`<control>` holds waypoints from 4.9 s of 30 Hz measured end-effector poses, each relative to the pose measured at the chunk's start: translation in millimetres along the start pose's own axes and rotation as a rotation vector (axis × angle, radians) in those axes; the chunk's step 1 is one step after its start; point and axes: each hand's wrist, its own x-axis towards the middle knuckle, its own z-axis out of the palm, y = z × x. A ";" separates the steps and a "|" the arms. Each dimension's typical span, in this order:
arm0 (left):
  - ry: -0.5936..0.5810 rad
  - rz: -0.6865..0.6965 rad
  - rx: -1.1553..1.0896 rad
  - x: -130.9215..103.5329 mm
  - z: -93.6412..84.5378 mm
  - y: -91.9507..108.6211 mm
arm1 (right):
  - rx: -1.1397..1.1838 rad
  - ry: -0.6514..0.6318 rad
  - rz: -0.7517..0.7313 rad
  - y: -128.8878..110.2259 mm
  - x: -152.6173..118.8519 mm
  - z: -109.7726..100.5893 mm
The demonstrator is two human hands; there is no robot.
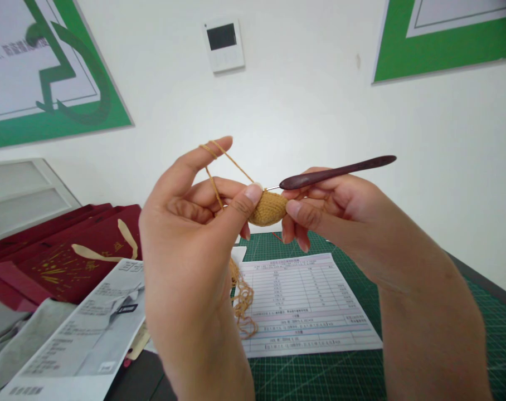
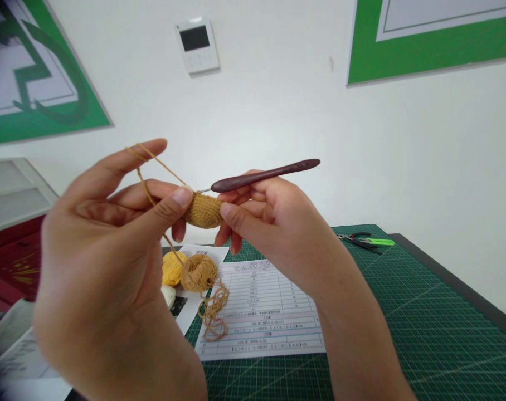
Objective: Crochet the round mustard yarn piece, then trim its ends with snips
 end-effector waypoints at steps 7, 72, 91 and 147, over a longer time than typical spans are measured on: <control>-0.024 0.012 -0.029 1.2 -1.1 -3.7 | 0.009 -0.008 -0.020 0.2 0.2 0.3; 0.165 -0.182 -0.017 -6.0 9.6 25.2 | 0.309 0.013 0.131 -6.1 5.1 14.8; 0.166 -0.179 -0.030 -7.5 10.0 28.2 | 0.437 -0.073 0.141 1.1 9.8 13.5; 0.224 -0.147 -0.054 -8.8 12.4 28.4 | 0.699 -0.174 0.223 6.7 8.0 15.5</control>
